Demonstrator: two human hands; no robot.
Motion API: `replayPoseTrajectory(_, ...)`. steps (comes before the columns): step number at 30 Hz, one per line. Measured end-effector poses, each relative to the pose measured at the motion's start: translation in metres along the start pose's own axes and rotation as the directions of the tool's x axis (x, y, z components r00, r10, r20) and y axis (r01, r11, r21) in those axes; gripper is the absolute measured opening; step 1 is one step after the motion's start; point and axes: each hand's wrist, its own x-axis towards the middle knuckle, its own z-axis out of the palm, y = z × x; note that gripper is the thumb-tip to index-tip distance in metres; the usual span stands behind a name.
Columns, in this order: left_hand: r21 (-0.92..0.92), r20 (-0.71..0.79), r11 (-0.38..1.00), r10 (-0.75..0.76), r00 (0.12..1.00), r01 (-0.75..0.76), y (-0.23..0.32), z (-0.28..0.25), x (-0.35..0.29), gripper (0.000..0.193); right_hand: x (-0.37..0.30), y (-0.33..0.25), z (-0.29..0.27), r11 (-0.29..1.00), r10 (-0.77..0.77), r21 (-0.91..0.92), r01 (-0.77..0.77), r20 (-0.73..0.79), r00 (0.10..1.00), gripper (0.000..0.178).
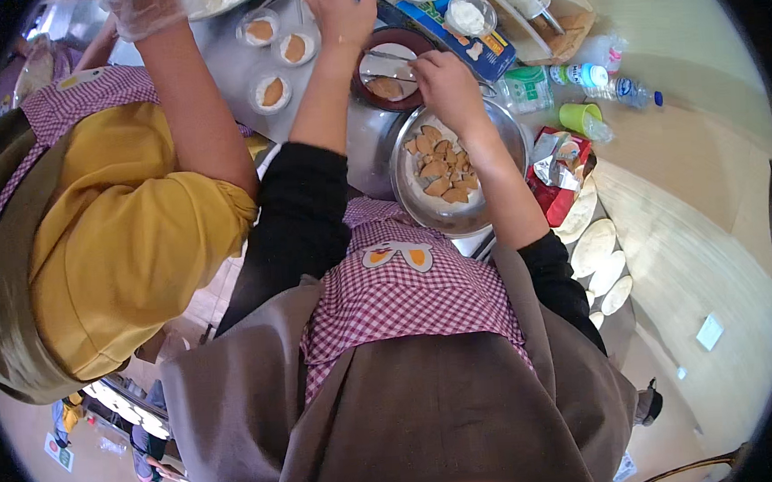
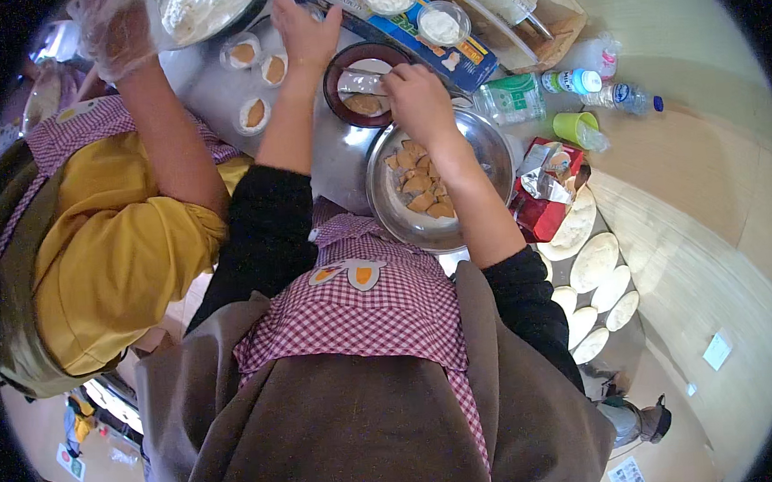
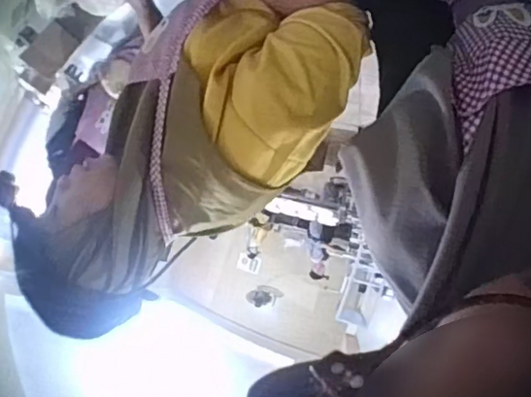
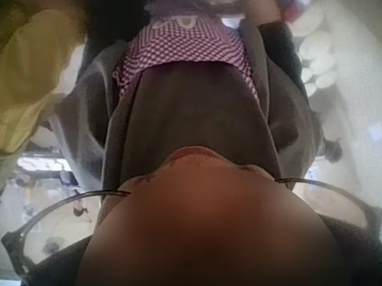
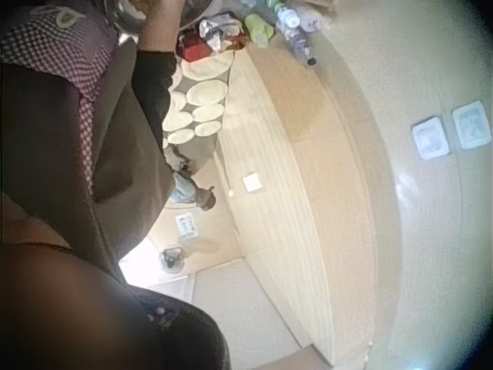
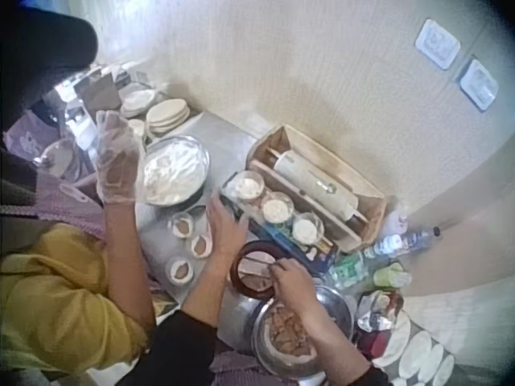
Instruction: Preparing small dessert cups with cream and biscuits.
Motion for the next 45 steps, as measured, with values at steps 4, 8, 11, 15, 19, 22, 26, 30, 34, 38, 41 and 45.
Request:
replayPoseTrajectory(4, -0.015, 0.123, 0.991, -0.133, 0.983, 0.136, -0.013, 0.029, 0.025, 0.101, 0.0, 0.002, 0.002, 0.995, -0.038, -0.096, 0.035, -0.032, 0.999, 0.02)
replayPoseTrajectory(8, -0.276, 0.274, 0.944, -0.104, 0.956, 0.181, 0.014, 0.025, 0.037, 0.098, -0.001, 0.008, 0.003, 0.98, 0.045, -0.199, -0.022, 0.108, 0.993, 0.022)
replayPoseTrajectory(11, -0.268, 0.18, 0.958, -0.058, 0.982, 0.106, 0.016, 0.024, 0.041, 0.101, 0.005, 0.007, 0.004, 0.96, 0.029, -0.28, 0.024, 0.183, 0.983, 0.023)
replayPoseTrajectory(15, -0.236, 0.173, 0.957, -0.128, 0.977, 0.168, 0.012, 0.035, 0.041, 0.102, 0.01, 0.004, -0.007, 0.962, 0.029, -0.273, 0.029, 0.207, 0.978, 0.022)
replayPoseTrajectory(19, -0.171, 0.048, 0.977, -0.123, 0.991, 0.129, 0.01, 0.034, 0.039, 0.101, 0.012, -0.015, -0.032, 0.965, 0.103, -0.263, -0.014, 0.327, 0.94, 0.026)
replayPoseTrajectory(22, -0.428, 0.117, 0.864, -0.237, 0.965, 0.264, 0.03, 0.015, 0.034, 0.097, 0.009, -0.016, -0.036, 0.968, 0.12, -0.251, -0.011, 0.425, 0.897, 0.029)
replayPoseTrajectory(26, -0.297, -0.111, 0.943, -0.192, 0.975, 0.151, 0.021, -0.006, 0.017, 0.092, 0.011, -0.011, -0.035, 0.949, 0.09, -0.313, 0.043, 0.398, 0.913, 0.027)
replayPoseTrajectory(30, -0.279, -0.179, 0.959, -0.103, 0.978, 0.05, 0.038, -0.041, -0.019, 0.086, 0.011, -0.007, -0.034, 0.922, 0.242, -0.372, -0.109, 0.332, 0.911, 0.025)
replayPoseTrajectory(34, -0.343, -0.054, 0.927, -0.18, 0.982, 0.151, 0.038, -0.069, -0.059, 0.084, 0.012, -0.01, -0.033, 0.927, 0.247, -0.358, -0.111, 0.36, 0.9, 0.031)
replayPoseTrajectory(38, -0.313, 0.052, 0.938, -0.136, 0.989, 0.145, 0.03, -0.091, -0.093, 0.094, 0.013, -0.011, -0.037, 0.921, 0.293, -0.349, -0.173, 0.33, 0.897, 0.025)
replayPoseTrajectory(41, -0.332, 0.121, 0.918, -0.187, 0.975, 0.218, 0.031, -0.112, -0.114, 0.092, 0.011, -0.014, -0.045, 0.946, 0.217, -0.31, -0.093, 0.394, 0.893, 0.025)
replayPoseTrajectory(45, -0.3, 0.188, 0.929, -0.163, 0.969, 0.215, 0.031, -0.139, -0.136, 0.089, 0.008, -0.016, -0.042, 0.925, 0.276, -0.345, -0.162, 0.312, 0.909, 0.025)
